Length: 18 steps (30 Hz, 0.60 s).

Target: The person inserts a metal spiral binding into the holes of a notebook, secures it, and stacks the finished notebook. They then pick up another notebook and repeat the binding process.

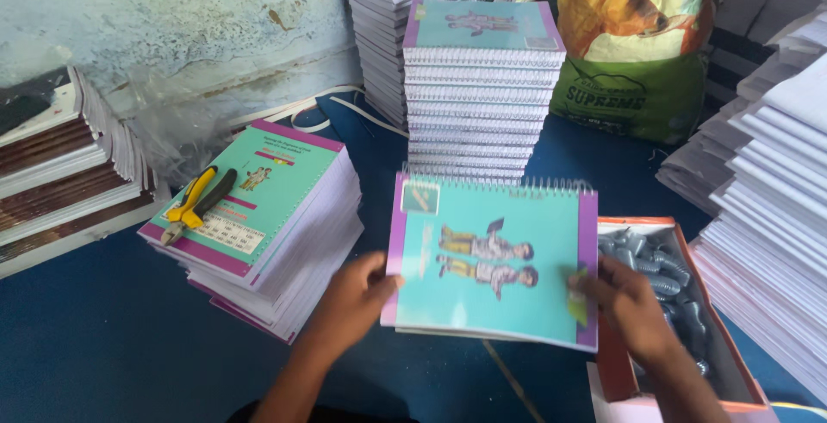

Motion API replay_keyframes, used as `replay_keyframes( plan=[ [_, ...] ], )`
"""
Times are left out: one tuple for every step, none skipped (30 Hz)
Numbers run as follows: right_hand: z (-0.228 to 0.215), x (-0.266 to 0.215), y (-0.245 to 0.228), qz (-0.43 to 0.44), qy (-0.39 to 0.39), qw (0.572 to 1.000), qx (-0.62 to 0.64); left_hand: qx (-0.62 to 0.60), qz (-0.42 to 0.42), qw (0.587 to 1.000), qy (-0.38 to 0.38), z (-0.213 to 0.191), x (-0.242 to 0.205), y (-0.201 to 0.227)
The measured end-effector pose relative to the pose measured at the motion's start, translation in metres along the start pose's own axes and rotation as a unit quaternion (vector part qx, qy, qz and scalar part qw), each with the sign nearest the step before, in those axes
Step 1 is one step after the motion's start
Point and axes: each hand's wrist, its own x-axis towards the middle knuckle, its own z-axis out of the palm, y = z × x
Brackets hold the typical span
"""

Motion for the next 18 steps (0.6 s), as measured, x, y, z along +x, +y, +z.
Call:
replay_keyframes(
  plan=[
    [-0.004, 0.008, -0.015, -0.014, 0.005, 1.000, -0.011, 0.008, 0.011, 1.000, 0.000, -0.004, 0.013, 0.010],
    [-0.006, 0.017, -0.029, -0.029, 0.010, 0.999, -0.021, 0.016, 0.022, 1.000, 0.000, -0.008, 0.027, 0.019],
    [-0.008, 0.026, -0.042, -0.043, 0.014, 0.998, -0.032, 0.013, 0.042, 0.999, -0.002, -0.012, 0.043, 0.028],
    [-0.014, 0.034, -0.053, -0.038, 0.020, 0.999, -0.014, 0.009, 0.061, 0.998, -0.005, -0.017, 0.059, 0.035],
    [-0.020, 0.044, -0.063, -0.031, 0.025, 0.999, 0.005, 0.007, 0.079, 0.997, -0.007, -0.023, 0.075, 0.041],
    [-0.026, 0.057, -0.075, -0.025, 0.029, 0.999, 0.024, -0.017, 0.091, 0.996, -0.013, -0.027, 0.094, 0.047],
    [-0.030, 0.072, -0.088, -0.056, 0.018, 0.998, 0.036, -0.041, 0.104, 0.994, -0.020, -0.031, 0.114, 0.054],
    [-0.037, 0.087, -0.100, -0.088, 0.008, 0.995, 0.047, -0.053, 0.117, 0.991, -0.033, -0.038, 0.134, 0.061],
    [-0.045, 0.102, -0.114, -0.121, -0.002, 0.991, 0.057, -0.067, 0.132, 0.988, -0.045, -0.044, 0.154, 0.069],
    [-0.052, 0.118, -0.129, -0.143, -0.008, 0.988, 0.061, -0.064, 0.145, 0.986, -0.046, -0.049, 0.173, 0.077],
    [-0.055, 0.134, -0.143, -0.166, -0.015, 0.984, 0.064, -0.060, 0.156, 0.985, -0.045, -0.055, 0.192, 0.085],
    [-0.061, 0.149, -0.159, -0.152, 0.015, 0.988, -0.025, -0.061, 0.130, 0.989, -0.036, -0.060, 0.212, 0.094],
    [-0.068, 0.165, -0.177, -0.136, 0.045, 0.983, -0.114, -0.060, 0.103, 0.992, -0.027, -0.065, 0.232, 0.103],
    [-0.071, 0.180, -0.193, -0.121, 0.030, 0.992, -0.027, -0.083, 0.094, 0.992, -0.031, -0.070, 0.250, 0.111],
    [-0.072, 0.197, -0.211, -0.105, 0.013, 0.993, 0.060, -0.105, 0.085, 0.990, -0.034, -0.075, 0.268, 0.118],
    [-0.072, 0.213, -0.227, -0.088, -0.003, 0.985, 0.147, -0.111, 0.094, 0.989, -0.038, -0.080, 0.287, 0.125],
    [-0.073, 0.229, -0.241, -0.088, -0.005, 0.985, 0.146, -0.117, 0.102, 0.987, -0.043, -0.083, 0.305, 0.132],
    [-0.076, 0.245, -0.253, -0.088, -0.007, 0.986, 0.145, -0.123, 0.110, 0.985, -0.048, -0.086, 0.323, 0.136]
  ],
)
